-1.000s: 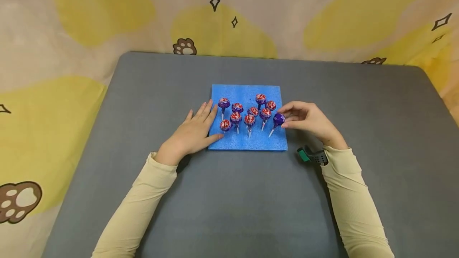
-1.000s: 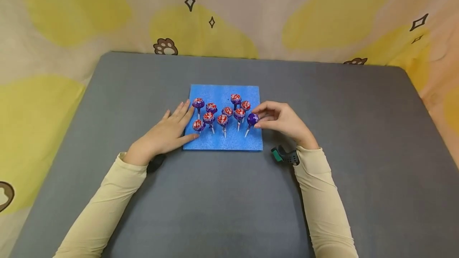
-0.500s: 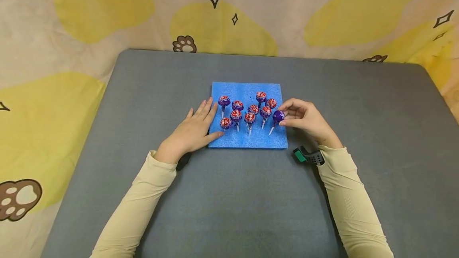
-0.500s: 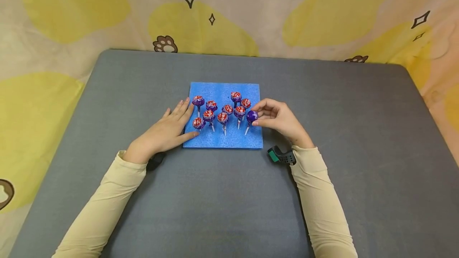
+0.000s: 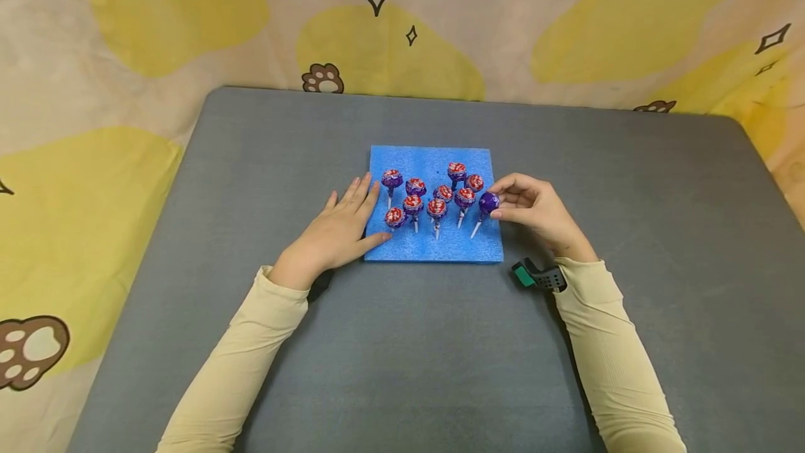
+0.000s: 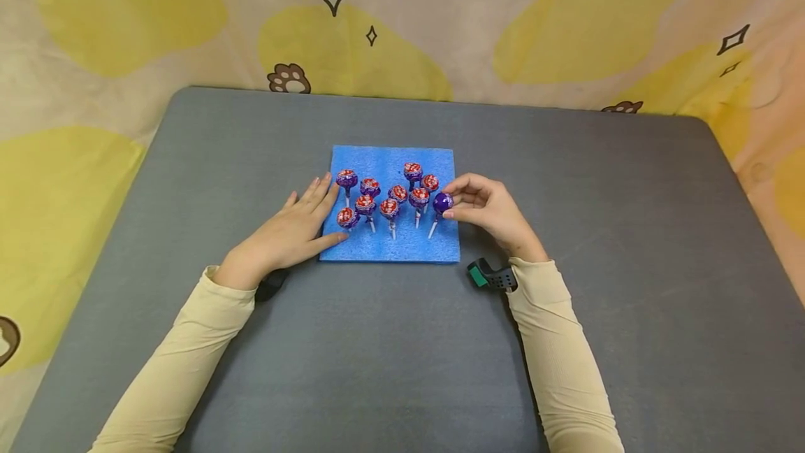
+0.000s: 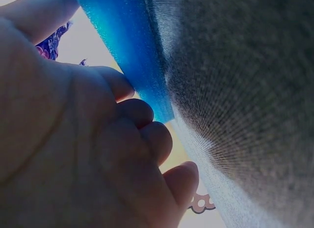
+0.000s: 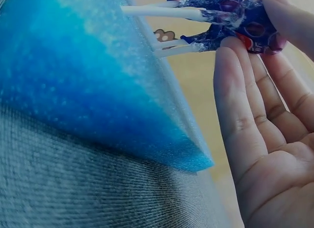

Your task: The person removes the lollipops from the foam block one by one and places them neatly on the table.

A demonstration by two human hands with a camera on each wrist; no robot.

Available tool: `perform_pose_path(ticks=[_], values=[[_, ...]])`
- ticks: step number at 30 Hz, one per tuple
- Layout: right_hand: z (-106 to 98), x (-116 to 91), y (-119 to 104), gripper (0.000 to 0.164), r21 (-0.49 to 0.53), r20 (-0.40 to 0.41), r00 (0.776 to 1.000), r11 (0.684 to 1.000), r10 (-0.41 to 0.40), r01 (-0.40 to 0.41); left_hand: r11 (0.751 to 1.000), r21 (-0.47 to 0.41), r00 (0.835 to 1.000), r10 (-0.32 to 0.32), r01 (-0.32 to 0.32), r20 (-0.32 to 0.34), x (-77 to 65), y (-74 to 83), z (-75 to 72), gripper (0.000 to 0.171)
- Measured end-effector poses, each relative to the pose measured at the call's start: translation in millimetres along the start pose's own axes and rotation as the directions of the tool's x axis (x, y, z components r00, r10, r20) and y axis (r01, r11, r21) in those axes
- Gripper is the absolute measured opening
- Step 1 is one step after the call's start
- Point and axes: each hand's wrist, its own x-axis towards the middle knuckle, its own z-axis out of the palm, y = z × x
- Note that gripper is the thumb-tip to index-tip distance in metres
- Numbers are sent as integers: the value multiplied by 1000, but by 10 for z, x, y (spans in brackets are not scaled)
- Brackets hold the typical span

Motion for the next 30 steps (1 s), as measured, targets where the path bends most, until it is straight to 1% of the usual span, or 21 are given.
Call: perform_pose_path(ticks=[7, 13, 16, 20, 23, 27, 28, 30], values=[[-82, -2, -17, 22, 103, -109, 994, 994, -27, 38, 1000, -2, 1000, -6, 6, -1, 3, 0, -5, 83], [-183, 3, 28, 22, 201, -158, 987, 978, -17, 49, 1000, -1, 1000, -9, 9, 2, 4, -2, -12, 83], [-253, 0, 54, 23, 223, -183, 983, 974, -1, 43, 1000, 1, 1000, -10, 10, 2, 8, -3, -7, 83], [-331, -7, 82, 22, 249, -233, 971, 968, 47, 13, 1000, 2, 1000, -10, 10, 1, 15, -5, 1, 84], [-362, -1, 103, 21, 257, -263, 961, 966, 83, -14, 1000, 0, 1000, -7, 7, 0, 23, -6, 7, 84], [-377, 16, 124, 18, 239, -270, 954, 969, 128, -62, 1000, -2, 1000, -9, 9, 3, 26, -11, 11, 84], [-379, 24, 125, 17, 228, -269, 954, 971, 137, -75, 1000, -1, 1000, -9, 9, 4, 25, -12, 12, 84], [-381, 45, 123, 15, 157, -277, 949, 982, 149, -108, 1000, -3, 1000, -9, 9, 6, 26, -13, 12, 84]])
